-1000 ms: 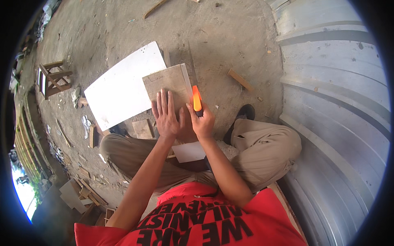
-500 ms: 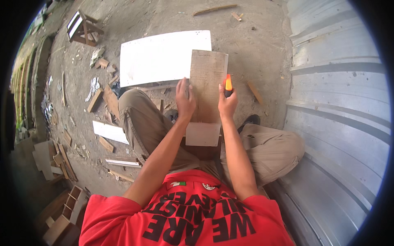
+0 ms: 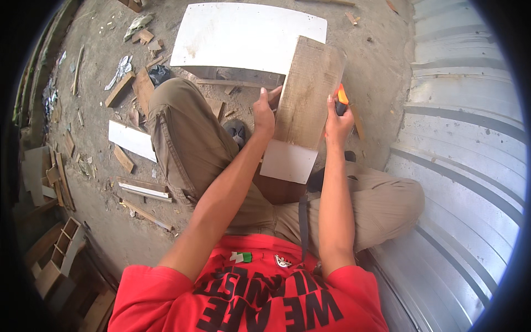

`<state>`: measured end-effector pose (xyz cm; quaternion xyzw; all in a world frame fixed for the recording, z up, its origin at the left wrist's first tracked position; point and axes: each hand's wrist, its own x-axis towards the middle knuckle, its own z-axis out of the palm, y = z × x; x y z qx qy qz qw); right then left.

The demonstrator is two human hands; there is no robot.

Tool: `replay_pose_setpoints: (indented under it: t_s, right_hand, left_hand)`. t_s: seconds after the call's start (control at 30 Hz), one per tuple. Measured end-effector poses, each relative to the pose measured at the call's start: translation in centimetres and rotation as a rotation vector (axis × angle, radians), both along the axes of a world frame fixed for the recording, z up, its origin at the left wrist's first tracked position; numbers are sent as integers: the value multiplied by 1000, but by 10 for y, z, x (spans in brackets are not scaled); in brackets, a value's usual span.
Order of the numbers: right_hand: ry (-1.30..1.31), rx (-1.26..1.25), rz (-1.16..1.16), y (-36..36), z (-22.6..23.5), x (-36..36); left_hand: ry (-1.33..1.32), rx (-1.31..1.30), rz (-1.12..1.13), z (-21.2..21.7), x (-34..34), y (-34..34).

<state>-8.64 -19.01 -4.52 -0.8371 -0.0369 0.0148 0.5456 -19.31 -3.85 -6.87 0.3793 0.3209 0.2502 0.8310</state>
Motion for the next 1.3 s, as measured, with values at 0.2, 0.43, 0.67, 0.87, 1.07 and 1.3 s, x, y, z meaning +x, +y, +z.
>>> replay_pose_setpoints:
  t_s: [0.2,0.43,0.67,0.87,1.07,1.3]
  right_hand:
    - [-5,15,-37,-4,-3,5]
    - [-25,-5,-47,1,2,0]
    - [-28,-39,-59,0,1,2]
    - [-21,-45,-53,-1,-3,5]
    - [-4,1,-48,0,-2,5]
    - [44,66,-17,-4,-11,12]
  left_hand:
    - [57,-118,-117,10,-1,4]
    - [183,709,-127,11,-14,-21]
    - [228,732,-175,18,-18,-21]
    - [206,791,-132,16,-17,-20]
    - [161,928,-106,9,-18,-17]
    - [149,932,-69,7,-18,-19]
